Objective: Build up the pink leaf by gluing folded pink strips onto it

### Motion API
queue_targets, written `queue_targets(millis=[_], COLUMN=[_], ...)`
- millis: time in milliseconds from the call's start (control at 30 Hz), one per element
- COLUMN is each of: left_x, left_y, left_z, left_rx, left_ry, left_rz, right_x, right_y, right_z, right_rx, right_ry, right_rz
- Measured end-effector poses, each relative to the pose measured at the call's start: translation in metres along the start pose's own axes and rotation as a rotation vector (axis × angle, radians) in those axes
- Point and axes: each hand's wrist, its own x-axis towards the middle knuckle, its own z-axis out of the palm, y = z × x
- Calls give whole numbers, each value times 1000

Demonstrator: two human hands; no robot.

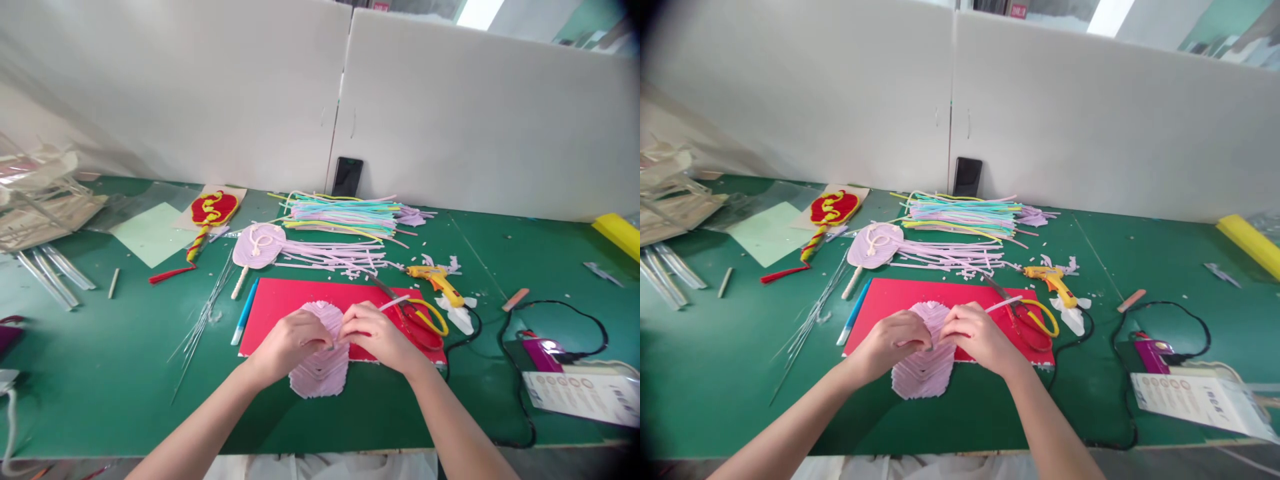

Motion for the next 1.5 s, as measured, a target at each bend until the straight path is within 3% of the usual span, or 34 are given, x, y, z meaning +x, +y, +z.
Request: queue_targets(millis=[100,167,300,467,667,800,1167,1500], left_x=[2,1,-5,-17,-27,-29,-30,-30], left_y=[3,1,-8,-9,-2,-3,-4,-5], left_z=[-7,-9,-6,8,43,56,58,59], left_rx=[-96,-97,2,351,673,773,808,816], left_ry=[-113,-112,25,251,84,35,-49,-50], left_rz=[-19,-44,-99,-328,-287,-310,-354,-336], right_x=[2,4,11,25,38,40,42,29], right_y=[-1,0,7,24,39,42,48,53], right_z=[-3,-4,-1,6,15,16,17,14], right_rx=[39,36,50,-26,-176,-220,-193,-163], right_ry=[-100,-116,-86,20,21,-7,-23,15], right_rz=[-39,-39,-23,-24,-83,-74,-87,-29])
